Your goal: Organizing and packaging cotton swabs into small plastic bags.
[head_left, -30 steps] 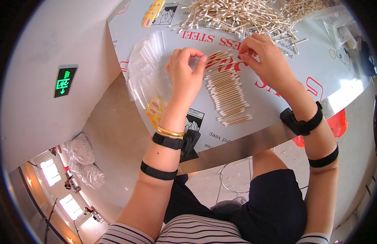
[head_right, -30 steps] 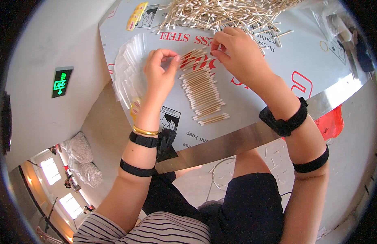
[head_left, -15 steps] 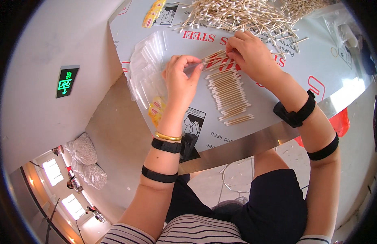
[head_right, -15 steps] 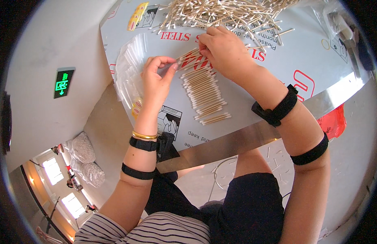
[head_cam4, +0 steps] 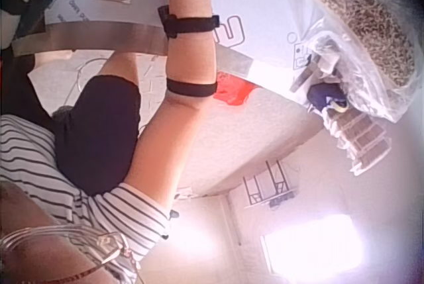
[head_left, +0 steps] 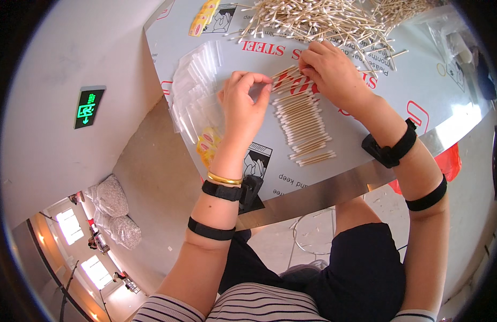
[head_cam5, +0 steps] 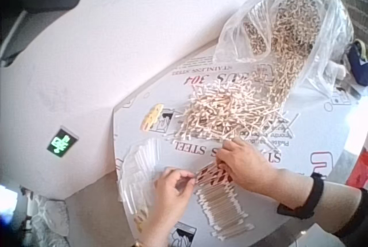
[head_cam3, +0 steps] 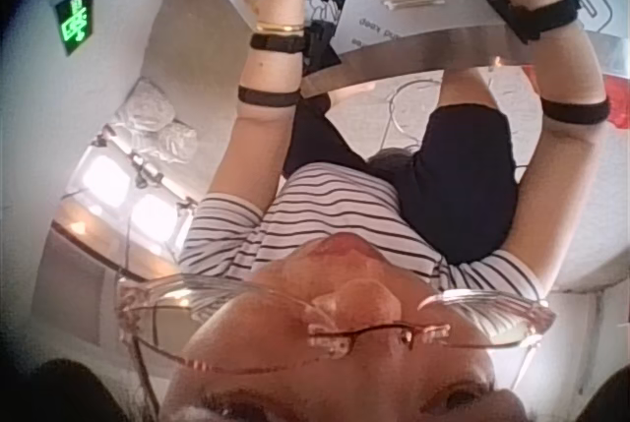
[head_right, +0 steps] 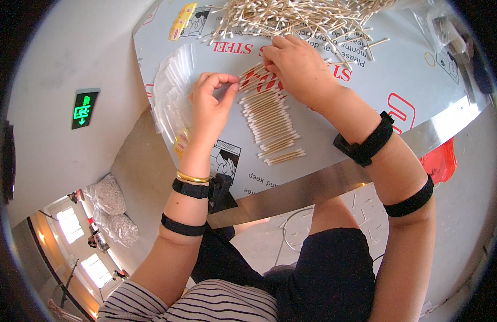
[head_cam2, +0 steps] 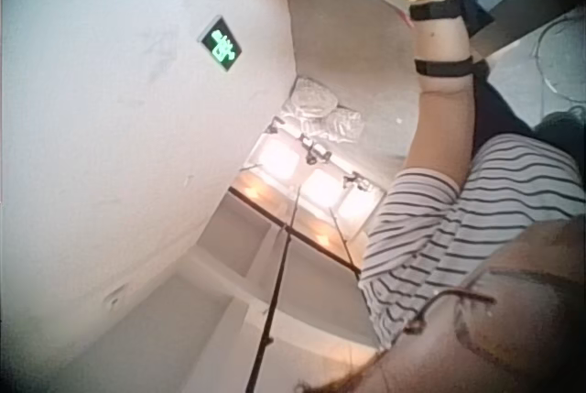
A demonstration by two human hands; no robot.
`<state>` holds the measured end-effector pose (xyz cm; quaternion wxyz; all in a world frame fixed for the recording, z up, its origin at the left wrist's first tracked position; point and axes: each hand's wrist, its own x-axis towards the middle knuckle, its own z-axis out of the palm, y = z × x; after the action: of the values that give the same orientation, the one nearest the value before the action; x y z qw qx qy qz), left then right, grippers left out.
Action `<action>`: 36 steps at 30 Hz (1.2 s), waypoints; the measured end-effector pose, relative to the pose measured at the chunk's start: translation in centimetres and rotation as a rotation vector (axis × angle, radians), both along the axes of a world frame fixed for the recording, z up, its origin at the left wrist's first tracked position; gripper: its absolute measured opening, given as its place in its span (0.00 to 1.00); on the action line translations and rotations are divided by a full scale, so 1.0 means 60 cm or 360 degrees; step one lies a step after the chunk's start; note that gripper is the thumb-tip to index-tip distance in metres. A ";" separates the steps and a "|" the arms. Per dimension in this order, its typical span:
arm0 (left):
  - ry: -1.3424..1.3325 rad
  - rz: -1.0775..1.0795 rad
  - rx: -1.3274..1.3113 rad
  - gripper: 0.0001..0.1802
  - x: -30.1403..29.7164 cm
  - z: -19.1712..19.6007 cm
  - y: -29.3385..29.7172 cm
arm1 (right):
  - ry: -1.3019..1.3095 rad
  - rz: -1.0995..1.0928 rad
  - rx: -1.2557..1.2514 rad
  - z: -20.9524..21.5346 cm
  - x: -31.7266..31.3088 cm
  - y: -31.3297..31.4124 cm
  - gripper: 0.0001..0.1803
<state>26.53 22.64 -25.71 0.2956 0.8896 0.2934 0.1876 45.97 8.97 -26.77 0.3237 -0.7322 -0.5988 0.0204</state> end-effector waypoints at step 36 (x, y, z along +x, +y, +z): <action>-0.0040 -0.0271 0.0428 0.12 0.038 0.003 -0.026 | 0.0506 -0.0195 0.0100 0.068 0.019 -0.064 0.06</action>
<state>28.82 21.06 -25.53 0.1922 0.9404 0.1853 0.2107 47.12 5.15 -22.67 0.4376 -0.7445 -0.4946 0.0976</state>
